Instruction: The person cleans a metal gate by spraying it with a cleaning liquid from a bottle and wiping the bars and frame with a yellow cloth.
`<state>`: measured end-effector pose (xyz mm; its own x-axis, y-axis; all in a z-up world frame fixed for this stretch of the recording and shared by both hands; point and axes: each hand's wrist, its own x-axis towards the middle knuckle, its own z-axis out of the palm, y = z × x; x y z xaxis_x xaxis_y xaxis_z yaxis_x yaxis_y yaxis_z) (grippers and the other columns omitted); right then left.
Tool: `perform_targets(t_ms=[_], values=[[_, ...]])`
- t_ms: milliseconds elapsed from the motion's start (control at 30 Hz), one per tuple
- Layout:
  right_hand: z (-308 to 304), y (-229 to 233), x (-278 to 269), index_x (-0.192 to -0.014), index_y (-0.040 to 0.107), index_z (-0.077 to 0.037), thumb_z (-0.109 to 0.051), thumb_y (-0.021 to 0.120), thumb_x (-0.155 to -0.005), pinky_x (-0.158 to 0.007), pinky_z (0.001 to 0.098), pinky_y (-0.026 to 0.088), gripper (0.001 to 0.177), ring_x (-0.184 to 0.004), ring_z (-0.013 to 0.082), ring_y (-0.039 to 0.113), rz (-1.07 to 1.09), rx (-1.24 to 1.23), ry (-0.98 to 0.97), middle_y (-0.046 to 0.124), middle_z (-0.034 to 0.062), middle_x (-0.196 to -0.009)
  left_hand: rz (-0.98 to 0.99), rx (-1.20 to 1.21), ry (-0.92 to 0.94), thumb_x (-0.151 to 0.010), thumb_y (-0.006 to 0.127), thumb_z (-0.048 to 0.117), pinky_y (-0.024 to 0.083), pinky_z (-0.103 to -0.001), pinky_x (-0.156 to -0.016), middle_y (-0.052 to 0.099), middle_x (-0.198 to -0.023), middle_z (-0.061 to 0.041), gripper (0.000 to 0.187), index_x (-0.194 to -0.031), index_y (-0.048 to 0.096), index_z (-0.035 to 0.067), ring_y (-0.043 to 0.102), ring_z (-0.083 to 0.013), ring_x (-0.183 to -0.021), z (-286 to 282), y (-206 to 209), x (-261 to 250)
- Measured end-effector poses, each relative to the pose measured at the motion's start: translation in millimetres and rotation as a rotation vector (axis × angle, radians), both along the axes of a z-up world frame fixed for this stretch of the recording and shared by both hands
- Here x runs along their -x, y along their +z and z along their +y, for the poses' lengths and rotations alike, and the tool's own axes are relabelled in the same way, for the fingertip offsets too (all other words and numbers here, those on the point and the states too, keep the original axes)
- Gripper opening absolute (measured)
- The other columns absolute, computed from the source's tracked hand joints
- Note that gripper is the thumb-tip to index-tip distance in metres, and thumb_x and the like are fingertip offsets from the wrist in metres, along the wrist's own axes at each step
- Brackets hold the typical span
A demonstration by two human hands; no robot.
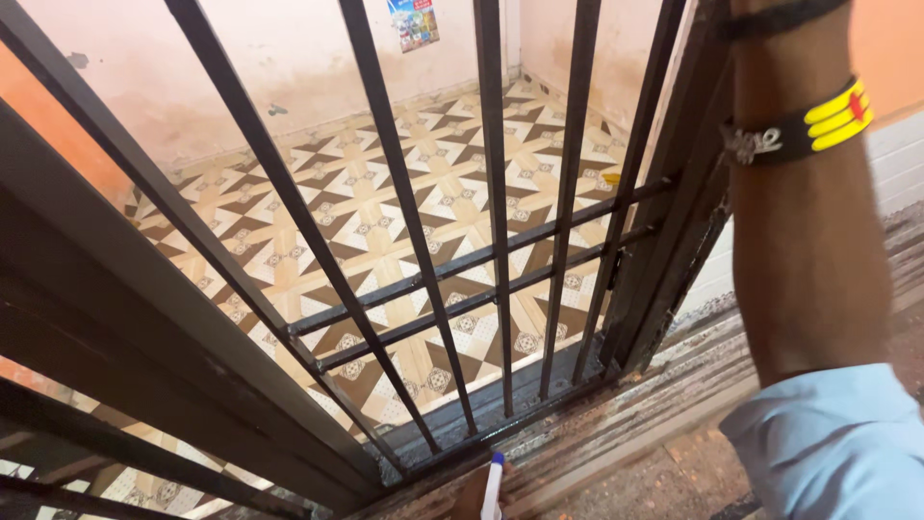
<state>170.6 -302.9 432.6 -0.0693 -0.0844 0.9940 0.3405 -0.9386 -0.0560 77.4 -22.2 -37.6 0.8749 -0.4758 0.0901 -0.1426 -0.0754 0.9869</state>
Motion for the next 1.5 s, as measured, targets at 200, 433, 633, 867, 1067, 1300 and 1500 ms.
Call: perform_targets(t_ms=[200, 433, 633, 867, 1067, 1300, 1500], values=[[19.7, -6.5, -6.3, -0.106, 0.062, 0.001, 0.007, 0.068, -0.093, -0.076, 0.0387, 0.045, 0.016, -0.088, 0.0284, 0.059, 0.068, 0.008, 0.053, 0.058, 0.015, -0.098, -0.004, 0.01, -0.002, -0.069, 0.072, -0.005, 0.055, -0.032, -0.081, 0.069, -0.115, -0.008, 0.069, -0.136, 0.06, 0.007, 0.067, -0.0165, -0.093, -3.7, -11.0, -18.0], [31.4, -13.1, -8.2, -0.106, 0.064, 0.0, 0.007, 0.068, -0.092, -0.076, 0.0378, 0.047, 0.016, -0.088, 0.0288, 0.06, 0.134, -0.007, 0.094, 0.059, 0.015, -0.096, 0.007, 0.0, 0.014, -0.07, 0.072, -0.004, 0.055, -0.032, -0.081, 0.068, -0.115, -0.008, 0.068, -0.136, 0.06, 0.007, 0.067, -0.0166, -0.093, 6.6, -9.8, -29.6], [33.1, -15.0, -4.6, -0.106, 0.065, -0.001, 0.006, 0.068, -0.091, -0.077, 0.0371, 0.048, 0.016, -0.087, 0.029, 0.061, 0.144, 0.006, 0.091, 0.06, 0.015, -0.095, 0.007, -0.002, 0.026, -0.07, 0.072, -0.004, 0.055, -0.032, -0.081, 0.068, -0.114, -0.008, 0.068, -0.136, 0.06, 0.007, 0.067, -0.0167, -0.093, 10.8, -1.3, -42.6], [32.9, -18.2, 3.7, -0.106, 0.066, -0.001, 0.006, 0.068, -0.091, -0.077, 0.0362, 0.05, 0.017, -0.087, 0.0294, 0.062, 0.11, 0.04, 0.046, 0.061, 0.015, -0.093, 0.014, 0.002, 0.035, -0.071, 0.072, -0.004, 0.055, -0.032, -0.081, 0.067, -0.114, -0.008, 0.067, -0.136, 0.06, 0.007, 0.067, -0.0168, -0.093, 16.6, -9.3, -23.1], [27.5, -18.0, 42.6, -0.106, 0.067, -0.002, 0.006, 0.067, -0.09, -0.077, 0.0355, 0.052, 0.017, -0.086, 0.0296, 0.063, 0.09, 0.106, 0.025, 0.062, 0.015, -0.092, 0.019, 0.009, 0.044, -0.071, 0.073, -0.003, 0.055, -0.032, -0.08, 0.067, -0.113, -0.008, 0.067, -0.136, 0.06, 0.007, 0.067, -0.0169, -0.093, 17.5, -19.0, -4.6], [53.2, -175.5, 88.3, -0.098, 0.071, -0.007, 0.004, 0.069, -0.084, -0.066, 0.0326, 0.051, 0.019, -0.076, 0.0205, 0.063, 0.516, -0.171, 0.089, 0.064, 0.0086, -0.086, 0.013, -0.003, 0.051, -0.072, 0.073, -0.003, 0.055, -0.032, -0.08, 0.067, -0.113, -0.008, 0.066, -0.136, 0.06, 0.007, 0.067, -0.017, -0.093, 23.3, -15.7, 4.8], [65.2, -174.1, 104.4, -0.108, 0.069, -0.006, 0.006, 0.071, -0.089, -0.075, 0.0328, 0.057, 0.023, -0.091, 0.0227, 0.071, 0.507, -0.227, 0.34, 0.069, 0.0133, -0.104, 0.043, -0.009, 0.09, -0.072, 0.073, -0.003, 0.055, -0.032, -0.08, 0.066, -0.112, -0.009, 0.066, -0.136, 0.06, 0.007, 0.067, -0.0171, -0.093, 25.9, -3.4, 31.1]])
